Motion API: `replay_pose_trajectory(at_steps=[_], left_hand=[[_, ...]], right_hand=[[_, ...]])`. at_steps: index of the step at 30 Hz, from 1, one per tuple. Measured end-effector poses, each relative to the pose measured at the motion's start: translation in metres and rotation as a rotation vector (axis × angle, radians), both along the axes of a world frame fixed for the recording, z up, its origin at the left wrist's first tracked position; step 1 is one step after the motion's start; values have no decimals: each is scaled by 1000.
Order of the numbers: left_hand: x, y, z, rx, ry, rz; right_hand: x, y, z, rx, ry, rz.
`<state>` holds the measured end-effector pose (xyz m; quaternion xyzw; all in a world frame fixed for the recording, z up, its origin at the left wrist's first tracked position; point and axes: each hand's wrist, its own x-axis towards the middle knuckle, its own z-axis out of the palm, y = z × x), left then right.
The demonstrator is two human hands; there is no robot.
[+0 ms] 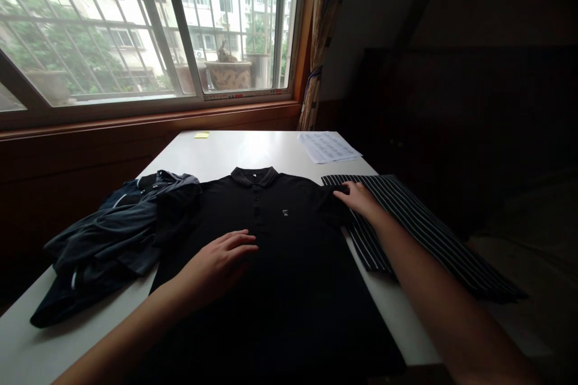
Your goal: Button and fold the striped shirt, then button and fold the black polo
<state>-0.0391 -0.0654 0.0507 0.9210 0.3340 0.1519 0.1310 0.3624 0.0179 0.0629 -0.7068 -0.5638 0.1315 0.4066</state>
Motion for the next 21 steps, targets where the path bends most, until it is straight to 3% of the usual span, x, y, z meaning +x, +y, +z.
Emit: replay_pose_trajectory(at_steps=[6, 13, 16, 21], left_hand=[[50, 59, -18, 79, 46, -25], [108, 113, -32, 120, 42, -33], [141, 129, -45, 122, 71, -25], [185, 140, -70, 119, 118, 27]], right_hand=[[2, 20, -14, -38, 135, 10], [31, 24, -30, -64, 356, 74], [42, 22, -44, -55, 416, 27], [46, 22, -64, -83, 347, -75]])
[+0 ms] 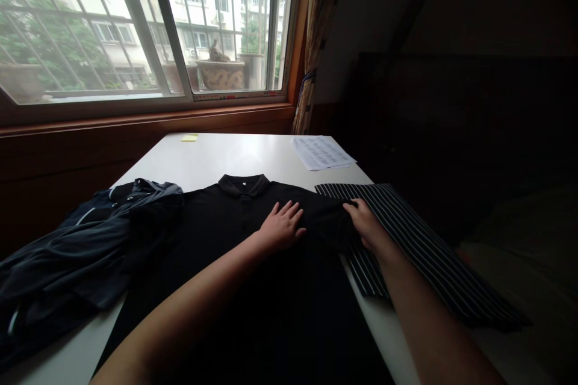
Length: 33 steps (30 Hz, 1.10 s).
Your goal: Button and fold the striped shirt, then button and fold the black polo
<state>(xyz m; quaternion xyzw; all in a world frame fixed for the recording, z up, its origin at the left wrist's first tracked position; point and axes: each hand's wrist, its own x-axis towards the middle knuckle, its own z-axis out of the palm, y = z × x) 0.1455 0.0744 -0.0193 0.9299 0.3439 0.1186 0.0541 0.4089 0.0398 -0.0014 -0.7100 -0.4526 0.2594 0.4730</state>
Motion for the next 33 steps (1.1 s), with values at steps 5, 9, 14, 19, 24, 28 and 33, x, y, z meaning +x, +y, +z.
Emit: replay_pose_trajectory(at_steps=[5, 9, 14, 19, 24, 28, 33], left_hand=[[12, -3, -9, 19, 13, 67], [9, -10, -9, 43, 21, 68], [3, -18, -9, 48, 46, 7], [0, -22, -3, 16, 61, -1], [9, -46, 2, -34, 102, 67], [13, -63, 10, -79, 88, -6], [-1, -33, 26, -349, -198, -35]], right_hand=[[-3, -3, 3, -41, -115, -1], [-4, -9, 8, -149, -299, 122], [-5, -11, 10, -49, -271, 163], [-27, -18, 24, 181, -208, 152], [-55, -27, 32, 335, -318, 159], [-68, -33, 33, 425, -504, 258], [-85, -41, 33, 467, -572, 434]])
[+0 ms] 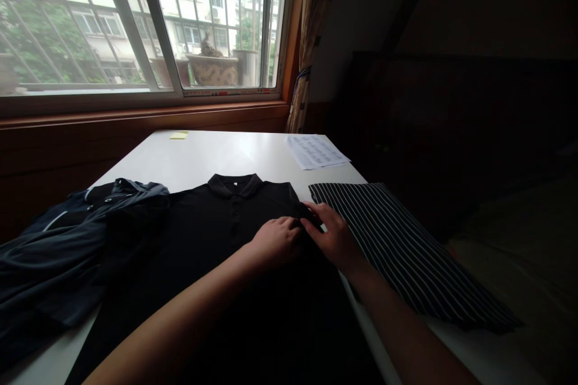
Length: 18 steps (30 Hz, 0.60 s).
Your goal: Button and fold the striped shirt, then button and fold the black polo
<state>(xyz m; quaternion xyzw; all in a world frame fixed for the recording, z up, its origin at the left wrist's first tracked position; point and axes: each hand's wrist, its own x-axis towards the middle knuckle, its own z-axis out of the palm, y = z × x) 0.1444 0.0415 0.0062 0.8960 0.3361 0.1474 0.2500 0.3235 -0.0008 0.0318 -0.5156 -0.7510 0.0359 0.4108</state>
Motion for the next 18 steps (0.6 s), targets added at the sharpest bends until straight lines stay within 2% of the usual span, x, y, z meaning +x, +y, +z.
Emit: replay_pose_trajectory(at_steps=[5, 8, 11, 13, 15, 18], left_hand=[[-20, 49, 4, -265, -180, 197], [-31, 61, 0, -434, -266, 270], [-40, 63, -3, -525, -319, 309], [-43, 63, -3, -557, -331, 311], [-43, 63, -3, -557, -324, 306], [-40, 63, -3, -484, -287, 331]], right_hand=[[-18, -5, -5, -42, 50, 100], [-25, -6, -8, -117, 93, 235], [-25, -7, -7, -249, 109, 390], [-20, -6, -4, -270, 98, 373], [-12, -4, -1, -248, 58, 278], [6, 1, 1, -301, -52, 164]])
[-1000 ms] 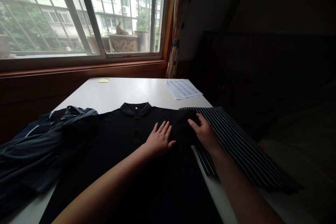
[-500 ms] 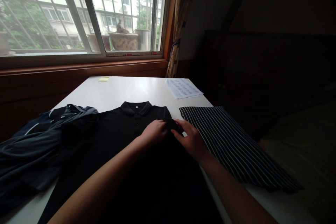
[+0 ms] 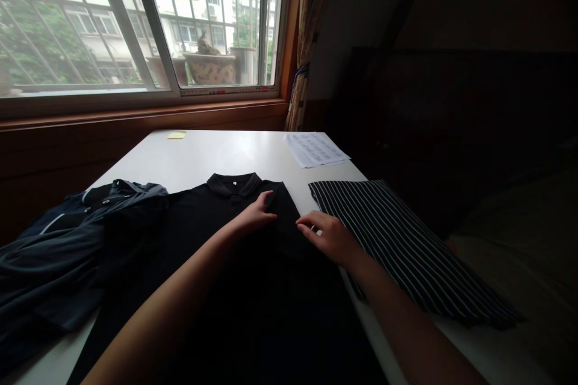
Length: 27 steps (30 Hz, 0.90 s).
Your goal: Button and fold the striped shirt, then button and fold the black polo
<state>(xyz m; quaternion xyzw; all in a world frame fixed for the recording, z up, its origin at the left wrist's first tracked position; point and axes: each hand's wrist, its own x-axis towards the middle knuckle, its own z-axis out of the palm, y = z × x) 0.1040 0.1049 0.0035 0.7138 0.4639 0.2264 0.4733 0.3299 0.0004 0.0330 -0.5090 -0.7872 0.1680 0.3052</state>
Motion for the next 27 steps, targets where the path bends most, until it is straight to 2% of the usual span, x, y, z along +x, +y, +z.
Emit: replay_pose_trajectory(at_steps=[6, 12, 18, 21, 23, 27], left_hand=[[5, 1, -2, 214, 183, 61], [4, -9, 0, 405, 423, 23], [9, -20, 6, 619, 550, 50], [14, -21, 2, 842, 547, -78], [17, -22, -6, 931, 551, -155], [20, -21, -23, 850, 600, -192]], right_hand=[[36, 5, 1, -302, -87, 8], [39, 0, 4, -523, -167, 17], [39, -4, 8, -558, -233, 43], [41, -5, 13, -554, -236, 22], [39, -7, 18, -513, -211, 12], [28, -10, 20, -484, -189, 116]])
